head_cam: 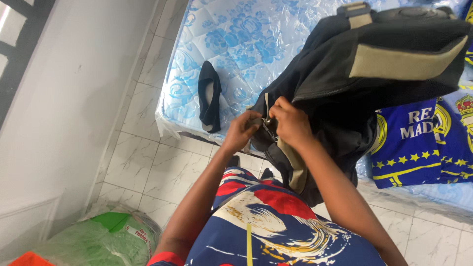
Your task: The person unzips a backpack, removes a black heel from it, zips the backpack back up, and then places a pair of black shoes on the floor next to other footwear before moving to a dresser and placing a bottle on it.
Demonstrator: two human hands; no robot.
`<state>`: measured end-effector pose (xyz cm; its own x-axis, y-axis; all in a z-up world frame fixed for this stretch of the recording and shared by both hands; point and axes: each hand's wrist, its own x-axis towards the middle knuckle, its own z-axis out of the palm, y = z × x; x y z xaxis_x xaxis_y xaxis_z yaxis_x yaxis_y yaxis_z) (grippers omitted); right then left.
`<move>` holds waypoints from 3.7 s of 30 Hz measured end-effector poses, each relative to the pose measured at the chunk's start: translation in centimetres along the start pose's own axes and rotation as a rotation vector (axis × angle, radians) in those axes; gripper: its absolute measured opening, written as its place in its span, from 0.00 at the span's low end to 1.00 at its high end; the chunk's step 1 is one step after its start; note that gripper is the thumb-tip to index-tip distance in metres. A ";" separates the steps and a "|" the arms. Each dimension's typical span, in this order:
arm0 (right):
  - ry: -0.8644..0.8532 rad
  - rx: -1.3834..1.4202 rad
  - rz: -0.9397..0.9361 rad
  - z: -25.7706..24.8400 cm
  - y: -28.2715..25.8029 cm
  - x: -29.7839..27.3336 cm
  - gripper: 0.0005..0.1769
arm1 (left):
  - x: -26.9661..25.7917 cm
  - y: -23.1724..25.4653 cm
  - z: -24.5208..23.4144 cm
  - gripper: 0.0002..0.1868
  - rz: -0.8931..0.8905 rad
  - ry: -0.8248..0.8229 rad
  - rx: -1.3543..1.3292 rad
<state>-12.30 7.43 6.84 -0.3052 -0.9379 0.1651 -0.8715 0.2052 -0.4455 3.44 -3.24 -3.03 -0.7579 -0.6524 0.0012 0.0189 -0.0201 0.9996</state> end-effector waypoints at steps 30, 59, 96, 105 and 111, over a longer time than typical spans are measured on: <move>0.048 -0.172 0.201 1.2 -3.5 -4.3 0.14 | 1.9 -0.1 4.3 0.13 -0.423 0.067 -0.218; -0.011 -0.178 0.295 2.2 -2.3 -4.6 0.13 | 1.8 1.3 3.0 0.11 -0.293 0.100 -0.111; -0.070 -0.419 0.278 1.5 -1.8 -0.3 0.09 | 0.8 2.6 3.6 0.25 0.447 0.128 0.693; 0.052 -0.188 0.166 -0.6 -2.5 0.1 0.02 | 2.6 1.7 3.6 0.18 0.636 0.124 0.710; 0.218 0.003 0.134 -2.0 -4.1 -4.1 0.05 | 3.1 1.5 2.5 0.18 0.595 0.057 0.677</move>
<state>-8.28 10.99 9.72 -0.4936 -0.8200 0.2897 -0.8166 0.3225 -0.4787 -0.50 -3.37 -1.43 -0.7115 -0.4492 0.5404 -0.0038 0.7714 0.6363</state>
